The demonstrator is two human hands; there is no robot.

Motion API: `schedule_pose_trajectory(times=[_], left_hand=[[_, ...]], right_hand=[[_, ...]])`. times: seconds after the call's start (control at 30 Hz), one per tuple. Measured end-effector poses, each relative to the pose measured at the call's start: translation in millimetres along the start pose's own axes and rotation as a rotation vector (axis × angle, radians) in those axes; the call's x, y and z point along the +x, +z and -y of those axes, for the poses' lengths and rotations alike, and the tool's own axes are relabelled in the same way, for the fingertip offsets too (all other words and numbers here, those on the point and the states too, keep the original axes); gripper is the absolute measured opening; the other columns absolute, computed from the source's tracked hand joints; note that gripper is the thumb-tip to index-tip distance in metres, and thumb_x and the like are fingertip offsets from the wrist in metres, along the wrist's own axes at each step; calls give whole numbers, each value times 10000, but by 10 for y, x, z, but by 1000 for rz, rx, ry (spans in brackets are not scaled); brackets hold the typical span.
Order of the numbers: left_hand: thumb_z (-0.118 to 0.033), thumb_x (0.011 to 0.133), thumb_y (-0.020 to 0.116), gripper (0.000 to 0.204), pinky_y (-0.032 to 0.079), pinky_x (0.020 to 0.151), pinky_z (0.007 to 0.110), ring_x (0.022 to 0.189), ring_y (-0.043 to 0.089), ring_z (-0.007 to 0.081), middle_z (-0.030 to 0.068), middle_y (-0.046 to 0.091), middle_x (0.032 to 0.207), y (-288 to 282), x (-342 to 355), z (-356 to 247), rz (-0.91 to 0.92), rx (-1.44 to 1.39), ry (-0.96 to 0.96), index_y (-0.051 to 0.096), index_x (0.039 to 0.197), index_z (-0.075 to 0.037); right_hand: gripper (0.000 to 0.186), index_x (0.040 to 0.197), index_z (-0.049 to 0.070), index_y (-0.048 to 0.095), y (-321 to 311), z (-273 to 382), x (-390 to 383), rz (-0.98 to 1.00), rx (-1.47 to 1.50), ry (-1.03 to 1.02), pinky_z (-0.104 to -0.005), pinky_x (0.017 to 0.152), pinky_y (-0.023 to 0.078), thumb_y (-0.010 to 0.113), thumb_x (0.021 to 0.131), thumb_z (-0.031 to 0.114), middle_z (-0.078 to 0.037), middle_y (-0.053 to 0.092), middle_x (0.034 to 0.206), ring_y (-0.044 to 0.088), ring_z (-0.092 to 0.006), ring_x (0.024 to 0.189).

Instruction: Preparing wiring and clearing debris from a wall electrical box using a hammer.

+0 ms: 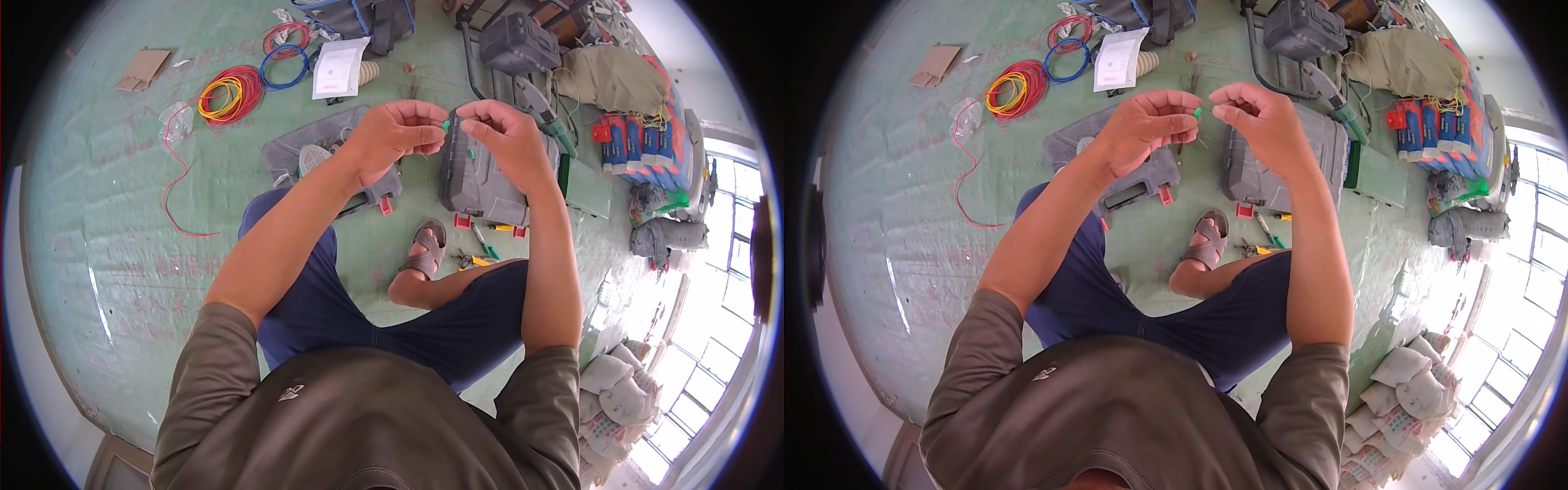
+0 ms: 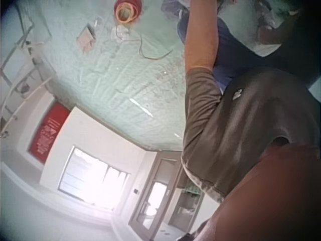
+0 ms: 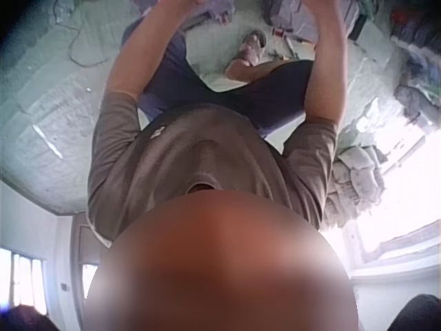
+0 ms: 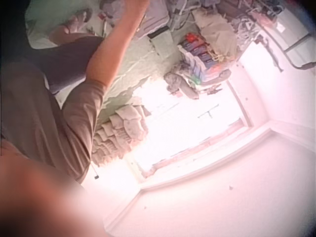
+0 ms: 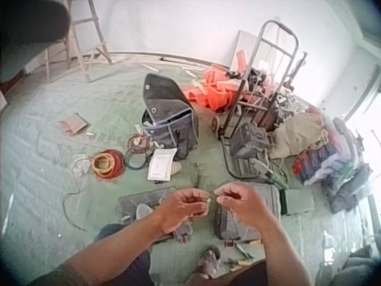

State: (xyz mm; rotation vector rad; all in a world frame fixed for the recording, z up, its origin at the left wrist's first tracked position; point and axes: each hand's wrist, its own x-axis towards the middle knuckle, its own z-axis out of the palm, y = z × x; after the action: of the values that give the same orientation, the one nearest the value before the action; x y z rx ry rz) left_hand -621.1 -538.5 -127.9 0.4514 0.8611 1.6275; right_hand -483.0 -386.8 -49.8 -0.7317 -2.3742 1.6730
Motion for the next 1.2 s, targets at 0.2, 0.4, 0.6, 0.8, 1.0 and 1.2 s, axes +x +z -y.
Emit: schedule_pose_trajectory(times=[0.2,0.4,0.6,0.8,1.0,1.2], left_hand=[[-53,908,634,249,486,821,284,856,583,122,14,627,974,7,-5,1,-12,-13,-5,637,1156,-26],[-52,915,621,274,479,804,269,840,549,88,-21,596,941,9,-16,-20,20,-12,-43,630,1188,-28],[-60,922,617,241,488,782,271,831,557,111,2,597,928,-24,15,-40,60,-103,-21,631,1159,-16],[-88,912,644,191,504,775,263,818,585,108,24,650,981,-97,28,-109,34,-135,-17,652,1095,-34],[-105,945,600,141,499,737,263,799,568,107,75,652,1056,-199,55,-169,4,-134,-23,638,1060,-34],[-91,901,662,188,501,714,242,796,583,105,87,674,1027,-336,49,-277,-77,-119,15,653,1072,-13]], right_hand=[[188,1038,-11,664,13,-49,-8,-8,-91,-30,-230,719,464,670,870,71,-14,657,882,565,-75,790],[186,1014,-20,643,79,-134,39,-35,-14,-43,-232,710,471,687,856,69,-27,654,864,572,-79,780],[179,1010,-10,654,71,-104,26,-44,-84,-69,-254,734,480,685,862,87,-43,662,878,589,-100,800],[180,1029,-3,670,50,-63,-22,18,-276,-91,-231,763,456,677,883,104,-8,653,902,575,-81,823],[206,1061,32,691,-43,-40,-31,92,-262,52,-258,793,466,633,913,161,-36,676,941,604,-110,853],[266,1125,15,663,-221,-42,-29,127,-51,135,-268,835,480,612,925,183,-61,692,992,631,-127,919]])
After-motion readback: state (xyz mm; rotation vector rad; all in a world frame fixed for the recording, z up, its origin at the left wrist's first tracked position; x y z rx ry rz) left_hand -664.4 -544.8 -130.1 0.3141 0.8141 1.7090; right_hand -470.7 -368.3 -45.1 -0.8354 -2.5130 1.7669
